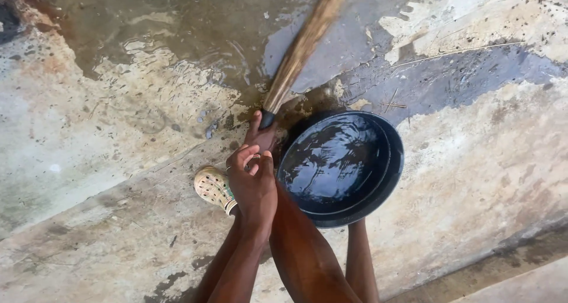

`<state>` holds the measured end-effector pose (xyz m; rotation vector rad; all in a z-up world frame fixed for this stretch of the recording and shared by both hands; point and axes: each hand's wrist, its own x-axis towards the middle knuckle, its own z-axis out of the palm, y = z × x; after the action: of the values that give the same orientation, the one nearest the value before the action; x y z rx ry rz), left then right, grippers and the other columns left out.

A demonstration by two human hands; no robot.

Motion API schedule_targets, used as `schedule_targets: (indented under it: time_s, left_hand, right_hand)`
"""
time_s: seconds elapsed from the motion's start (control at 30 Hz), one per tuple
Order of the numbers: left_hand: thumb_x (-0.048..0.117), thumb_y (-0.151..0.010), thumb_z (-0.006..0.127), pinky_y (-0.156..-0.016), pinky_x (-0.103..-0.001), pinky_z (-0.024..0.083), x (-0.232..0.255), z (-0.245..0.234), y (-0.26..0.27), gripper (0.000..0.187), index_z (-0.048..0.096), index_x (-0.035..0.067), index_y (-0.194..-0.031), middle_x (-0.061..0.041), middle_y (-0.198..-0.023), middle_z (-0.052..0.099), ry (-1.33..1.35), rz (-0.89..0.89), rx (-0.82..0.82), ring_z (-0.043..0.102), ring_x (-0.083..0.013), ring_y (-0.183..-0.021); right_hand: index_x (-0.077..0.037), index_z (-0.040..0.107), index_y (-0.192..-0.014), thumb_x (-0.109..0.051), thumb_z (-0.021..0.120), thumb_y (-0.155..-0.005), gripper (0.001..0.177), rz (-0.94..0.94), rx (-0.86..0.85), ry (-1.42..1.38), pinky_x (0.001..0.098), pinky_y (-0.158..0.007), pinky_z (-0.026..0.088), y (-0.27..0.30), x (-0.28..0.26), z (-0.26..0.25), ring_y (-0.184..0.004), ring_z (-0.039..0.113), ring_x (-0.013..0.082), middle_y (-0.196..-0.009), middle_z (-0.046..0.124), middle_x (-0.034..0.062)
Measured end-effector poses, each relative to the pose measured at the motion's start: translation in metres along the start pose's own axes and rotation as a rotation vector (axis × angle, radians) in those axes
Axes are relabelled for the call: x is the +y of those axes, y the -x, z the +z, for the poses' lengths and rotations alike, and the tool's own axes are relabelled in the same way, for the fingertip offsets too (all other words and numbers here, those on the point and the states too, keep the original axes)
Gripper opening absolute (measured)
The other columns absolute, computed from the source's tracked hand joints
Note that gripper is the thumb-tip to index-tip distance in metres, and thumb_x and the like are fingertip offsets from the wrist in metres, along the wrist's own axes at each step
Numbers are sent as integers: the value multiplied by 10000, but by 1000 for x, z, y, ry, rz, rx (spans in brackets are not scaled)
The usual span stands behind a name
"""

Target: Washing a traditional stick broom in a bucket of water on a concrete floor.

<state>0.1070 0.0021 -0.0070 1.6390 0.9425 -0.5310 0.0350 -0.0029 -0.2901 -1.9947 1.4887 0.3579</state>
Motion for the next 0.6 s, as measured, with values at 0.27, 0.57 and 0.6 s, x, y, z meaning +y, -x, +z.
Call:
schedule_targets:
  time_s: [0.27, 0.57, 0.6]
  left_hand:
    - [190, -969, 671, -960, -395, 583, -15, -3, -5, 277, 621, -22, -1141, -167, -1208, 646, -1, 28, -14, 679, -251, -1136]
    - [140, -963, 686, -833, -322, 584, -11, -16, -9, 234, 646, -15, -1134, -142, -1053, 718, 68, 26, 45, 713, -197, -972]
    - [138, -953, 696, -814, -312, 582, -11, -15, -10, 234, 647, -11, -1127, -140, -1031, 723, 73, -15, 49, 718, -184, -944]
  right_hand:
    - [-112, 610, -1154, -678, 522, -868, 641, 139, -239, -301, 481, -517, 499, 5, -18, -65, -728, 703, 358, -832, 753, 151]
    - [-37, 464, -1115, -712, 496, -900, 709, -161, -174, -244, 465, -519, 579, -33, -116, -83, -569, 697, 260, -707, 676, 149]
    - [-31, 454, -1111, -702, 496, -906, 703, -124, -205, -335, 464, -503, 586, -42, -120, -80, -559, 686, 244, -711, 653, 145]
